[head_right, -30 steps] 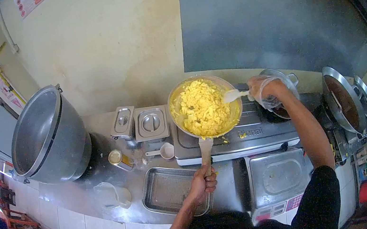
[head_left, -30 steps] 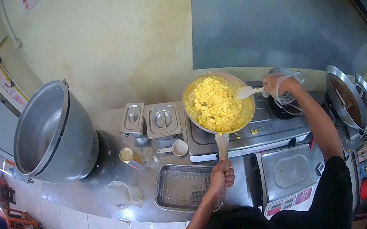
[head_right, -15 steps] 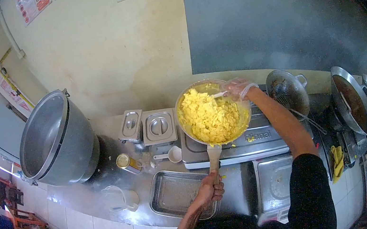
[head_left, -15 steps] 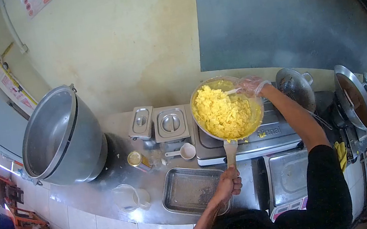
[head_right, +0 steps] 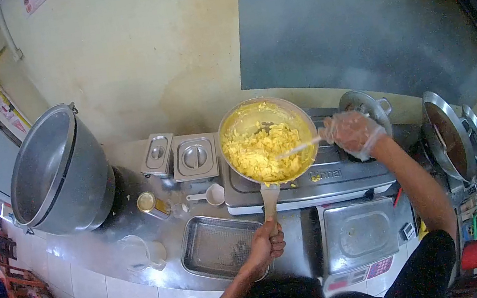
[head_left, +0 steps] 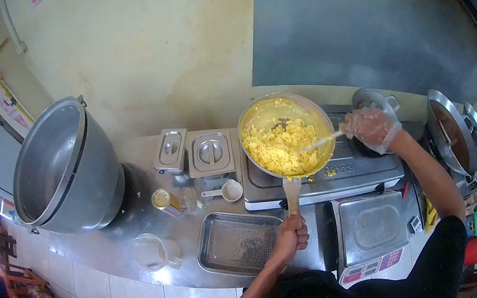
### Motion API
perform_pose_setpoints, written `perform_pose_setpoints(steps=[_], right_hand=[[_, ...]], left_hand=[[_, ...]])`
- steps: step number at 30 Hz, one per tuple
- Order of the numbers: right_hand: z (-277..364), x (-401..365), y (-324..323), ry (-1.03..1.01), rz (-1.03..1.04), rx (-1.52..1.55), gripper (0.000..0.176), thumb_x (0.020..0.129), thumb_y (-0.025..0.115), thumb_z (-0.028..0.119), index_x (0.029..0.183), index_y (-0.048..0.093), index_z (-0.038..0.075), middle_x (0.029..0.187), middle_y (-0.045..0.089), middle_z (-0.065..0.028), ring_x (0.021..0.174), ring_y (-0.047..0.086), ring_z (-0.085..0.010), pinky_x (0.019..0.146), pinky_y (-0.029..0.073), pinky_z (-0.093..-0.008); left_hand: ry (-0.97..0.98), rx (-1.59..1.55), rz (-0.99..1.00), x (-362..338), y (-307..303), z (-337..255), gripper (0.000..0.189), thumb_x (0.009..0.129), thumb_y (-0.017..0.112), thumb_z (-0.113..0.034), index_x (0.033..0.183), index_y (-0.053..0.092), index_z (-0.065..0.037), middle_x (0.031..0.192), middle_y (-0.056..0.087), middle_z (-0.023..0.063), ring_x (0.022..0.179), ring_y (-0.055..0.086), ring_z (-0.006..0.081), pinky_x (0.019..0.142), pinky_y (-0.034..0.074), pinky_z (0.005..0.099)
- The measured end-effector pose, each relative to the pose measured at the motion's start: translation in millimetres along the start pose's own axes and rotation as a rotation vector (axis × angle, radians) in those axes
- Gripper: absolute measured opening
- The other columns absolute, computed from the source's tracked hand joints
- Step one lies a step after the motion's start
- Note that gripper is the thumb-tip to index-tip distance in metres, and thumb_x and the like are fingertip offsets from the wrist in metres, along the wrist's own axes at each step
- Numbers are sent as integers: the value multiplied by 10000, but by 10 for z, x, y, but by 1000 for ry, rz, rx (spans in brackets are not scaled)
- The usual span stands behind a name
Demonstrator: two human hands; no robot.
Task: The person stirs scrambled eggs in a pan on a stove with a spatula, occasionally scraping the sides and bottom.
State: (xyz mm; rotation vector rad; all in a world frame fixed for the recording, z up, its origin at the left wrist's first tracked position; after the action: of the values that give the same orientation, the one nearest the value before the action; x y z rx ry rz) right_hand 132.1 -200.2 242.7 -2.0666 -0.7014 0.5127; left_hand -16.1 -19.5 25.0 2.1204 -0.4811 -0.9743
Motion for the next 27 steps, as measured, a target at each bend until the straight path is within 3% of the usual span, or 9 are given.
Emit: perform_pose_setpoints(steps=[2, 5, 8, 11, 13, 15, 18, 23, 27], right_hand=[[145, -115, 271, -70, 26, -78, 88, 879, 505, 137, 936, 558, 96, 830, 578, -88, 745, 627, -236, 639, 542, -366], [389, -92, 752, -86, -193, 226, 88, 878, 491, 124, 915, 553, 74, 770, 570, -102, 699, 632, -240, 578, 543, -362], [598, 257, 631, -65, -160, 82, 85, 862, 489, 102, 908, 551, 65, 767, 593, -117, 686, 646, -253, 533, 536, -364], [376, 608, 961, 88, 27, 77, 174, 882, 478, 125, 1044, 532, 95, 902, 619, -111, 741, 648, -278, 568, 541, -379], [147, 816, 1215, 204, 56, 94, 195, 881, 476, 127, 1062, 542, 100, 848, 630, -126, 739, 656, -277, 566, 541, -382], [16, 857, 1151, 189, -59, 74, 205, 877, 473, 137, 1046, 583, 97, 761, 640, -149, 719, 665, -290, 585, 541, -403], [-90, 825, 1055, 219, -185, 200, 133, 822, 520, 109, 903, 611, 56, 832, 665, -146, 758, 658, -324, 665, 540, -428], [-252, 339, 433, 335, -146, 202, 124, 824, 527, 121, 878, 622, 63, 849, 660, -144, 766, 654, -328, 668, 522, -441], [-121, 77, 635, 375, -194, 222, 124, 840, 524, 124, 892, 615, 57, 805, 635, -148, 735, 641, -336, 662, 513, -446]], left_hand=[[-2, -5, -5, 12, 20, -14, 388, 970, 441, -514, 903, 425, -133, 622, 306, -66, 472, 258, 42, 404, 184, 220], [-16, -29, -7, 35, 42, 23, 387, 971, 440, -512, 902, 424, -131, 622, 303, -66, 471, 252, 43, 405, 180, 220], [-9, -38, -8, 25, 56, 39, 380, 975, 436, -501, 898, 424, -129, 624, 303, -64, 474, 249, 44, 407, 177, 221], [4, -30, -1, 61, 28, 67, 369, 980, 428, -486, 899, 423, -127, 631, 306, -61, 479, 249, 44, 410, 176, 222], [9, -44, 5, 76, 33, 95, 362, 984, 423, -478, 901, 423, -125, 636, 307, -61, 484, 249, 42, 412, 175, 222], [17, -35, 11, 76, 36, 92, 363, 984, 421, -477, 900, 423, -124, 640, 304, -63, 490, 252, 42, 415, 175, 222], [22, -22, 11, 71, 27, 95, 365, 984, 420, -479, 900, 424, -123, 642, 296, -66, 493, 252, 42, 417, 176, 221], [10, -43, 10, 55, 56, 69, 369, 981, 422, -485, 913, 421, -122, 641, 288, -64, 487, 242, 44, 415, 180, 220], [15, -17, 25, 72, 53, 95, 374, 978, 424, -491, 919, 421, -122, 636, 291, -61, 480, 243, 43, 409, 181, 219]])
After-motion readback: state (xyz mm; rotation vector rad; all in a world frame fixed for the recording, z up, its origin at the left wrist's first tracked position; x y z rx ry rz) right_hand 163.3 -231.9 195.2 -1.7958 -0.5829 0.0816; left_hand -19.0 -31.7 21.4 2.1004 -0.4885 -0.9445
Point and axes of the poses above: each hand's wrist, its own x-axis towards the middle knuckle, its own y-axis out of the palm, z = x × y, the point moved 7 cm from there along x, towards the middle knuckle
